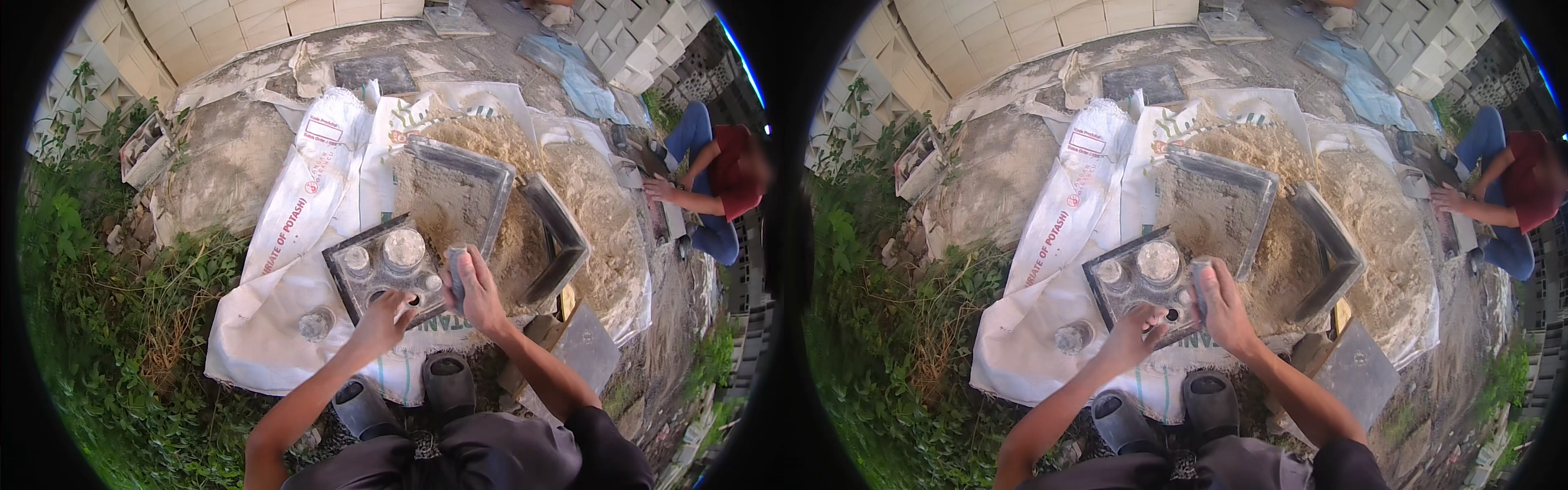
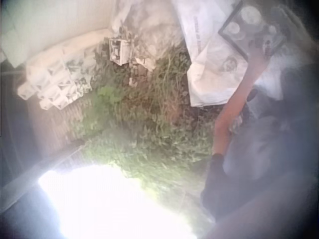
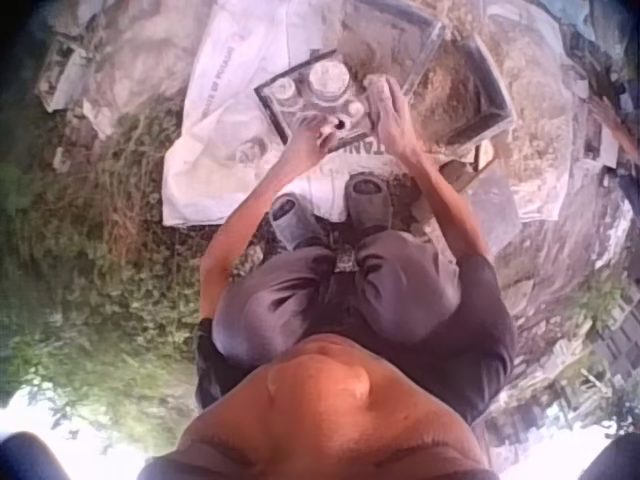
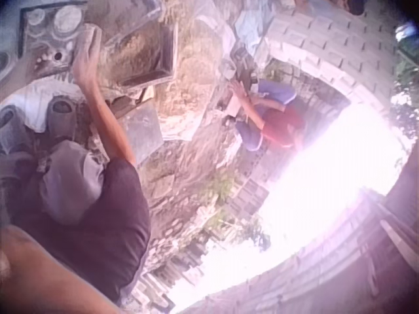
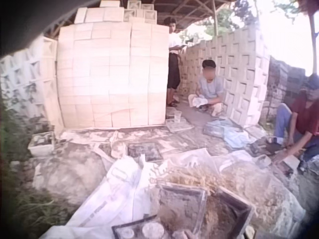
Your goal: The person cleans and clears debris from a metal mold containing cylindrical forms, then fits a large L-shaped frame over it and clears sand from the base area using their hands and a small scraper tool.
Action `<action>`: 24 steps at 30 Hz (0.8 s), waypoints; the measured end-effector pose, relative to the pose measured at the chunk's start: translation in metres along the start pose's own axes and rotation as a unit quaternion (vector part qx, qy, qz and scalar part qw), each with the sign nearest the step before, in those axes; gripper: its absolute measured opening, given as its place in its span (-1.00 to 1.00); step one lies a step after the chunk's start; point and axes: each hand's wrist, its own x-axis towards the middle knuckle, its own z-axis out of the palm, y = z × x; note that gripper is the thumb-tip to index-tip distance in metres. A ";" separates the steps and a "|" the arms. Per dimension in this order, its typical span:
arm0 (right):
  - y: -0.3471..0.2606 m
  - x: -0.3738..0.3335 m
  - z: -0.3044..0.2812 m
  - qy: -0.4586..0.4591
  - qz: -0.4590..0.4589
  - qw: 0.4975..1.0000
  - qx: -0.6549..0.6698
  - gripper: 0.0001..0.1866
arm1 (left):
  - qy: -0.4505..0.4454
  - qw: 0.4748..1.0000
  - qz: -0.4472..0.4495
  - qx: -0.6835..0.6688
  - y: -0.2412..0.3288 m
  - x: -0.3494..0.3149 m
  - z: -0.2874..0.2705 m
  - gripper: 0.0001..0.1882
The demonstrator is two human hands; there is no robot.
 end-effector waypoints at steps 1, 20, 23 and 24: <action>0.007 -0.011 -0.015 0.009 0.071 0.996 -0.062 -0.65 | -0.006 1.000 0.001 -0.003 -0.011 -0.012 0.022 -0.55; 0.145 -0.050 -0.029 0.004 0.151 0.912 -0.382 -0.67 | 0.044 0.947 0.087 0.305 -0.057 -0.003 0.037 -0.52; 0.148 -0.049 -0.027 0.017 0.145 0.919 -0.365 -0.66 | 0.048 0.950 0.098 0.293 -0.048 -0.003 0.029 -0.51; 0.149 -0.048 -0.024 0.016 0.146 0.919 -0.365 -0.66 | 0.047 0.950 0.097 0.293 -0.046 -0.003 0.025 -0.51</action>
